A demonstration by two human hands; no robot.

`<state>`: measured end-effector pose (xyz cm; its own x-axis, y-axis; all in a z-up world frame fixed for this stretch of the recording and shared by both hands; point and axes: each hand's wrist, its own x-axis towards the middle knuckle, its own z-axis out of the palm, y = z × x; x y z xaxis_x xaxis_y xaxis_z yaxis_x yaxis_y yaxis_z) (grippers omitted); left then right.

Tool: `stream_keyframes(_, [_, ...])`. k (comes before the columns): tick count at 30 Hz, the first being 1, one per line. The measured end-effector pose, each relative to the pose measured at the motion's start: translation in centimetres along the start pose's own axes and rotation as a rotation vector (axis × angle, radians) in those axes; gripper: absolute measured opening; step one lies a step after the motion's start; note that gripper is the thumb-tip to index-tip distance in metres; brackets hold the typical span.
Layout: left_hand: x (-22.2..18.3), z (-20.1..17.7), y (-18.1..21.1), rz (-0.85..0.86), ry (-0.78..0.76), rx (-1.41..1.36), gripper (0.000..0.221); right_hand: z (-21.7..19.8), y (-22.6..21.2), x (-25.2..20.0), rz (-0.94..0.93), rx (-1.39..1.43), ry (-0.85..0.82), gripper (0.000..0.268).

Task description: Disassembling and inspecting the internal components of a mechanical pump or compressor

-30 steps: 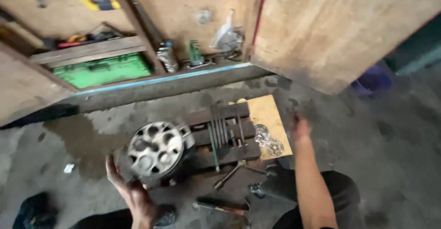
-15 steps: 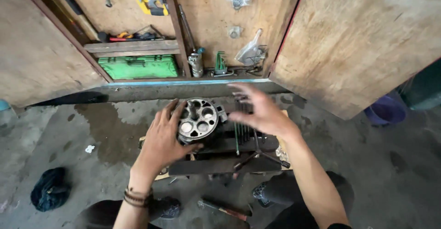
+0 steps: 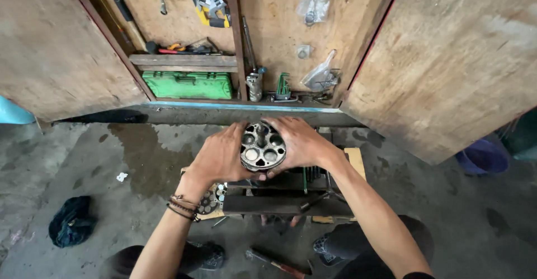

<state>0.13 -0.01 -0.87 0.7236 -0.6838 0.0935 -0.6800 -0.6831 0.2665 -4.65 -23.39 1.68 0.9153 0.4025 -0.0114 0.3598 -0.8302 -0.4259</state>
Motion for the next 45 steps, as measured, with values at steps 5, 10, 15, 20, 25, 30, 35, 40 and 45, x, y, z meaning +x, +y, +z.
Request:
stream_keyframes(5, [-0.2, -0.1, 0.3, 0.042, 0.087, 0.031, 0.136, 2.1, 1.8, -0.1, -0.143, 0.006, 0.245, 0.13])
stream_keyframes(10, [-0.1, 0.2, 0.0, 0.021, 0.1, 0.018, 0.137, 3.9, 3.7, 0.5, -0.157, 0.081, 0.317, 0.125])
stream_keyframes(15, [0.1, 0.3, -0.1, -0.001, 0.097, 0.034, 0.137, 3.2, 3.1, 0.5, -0.142, 0.097, 0.322, 0.122])
stream_keyframes(20, [1.0, -0.5, -0.6, -0.006, 0.013, 0.014, 0.13, 1.1, 1.1, 0.3, -0.002, 0.295, 0.216, 0.136])
stream_keyframes(25, [0.9, -0.9, -1.0, 0.009, -0.018, -0.018, 0.133, 1.6, 2.7, -0.5, -0.008, 0.52, 0.156, 0.138])
stream_keyframes(30, [0.1, -1.2, -1.3, 0.033, -0.029, -0.079, 0.135, 5.5, 5.4, -1.0, -0.083, 0.658, 0.212, 0.125])
stream_keyframes(35, [0.1, -0.9, -1.7, 0.064, 0.009, -0.12, 0.133, 9.2, 7.4, -0.1, -0.164, 0.831, 0.344, 0.096])
stream_keyframes(40, [0.0, -1.3, -2.8, 0.055, 0.003, -0.223, 0.13, 8.3, 6.0, 1.0, -0.077, 0.974, 0.334, 0.087])
stream_keyframes(45, [-0.2, -0.4, -5.4, 0.049, 0.032, -0.39, 0.129, 6.2, 3.4, 2.2, -0.013, 1.003, 0.353, 0.088])
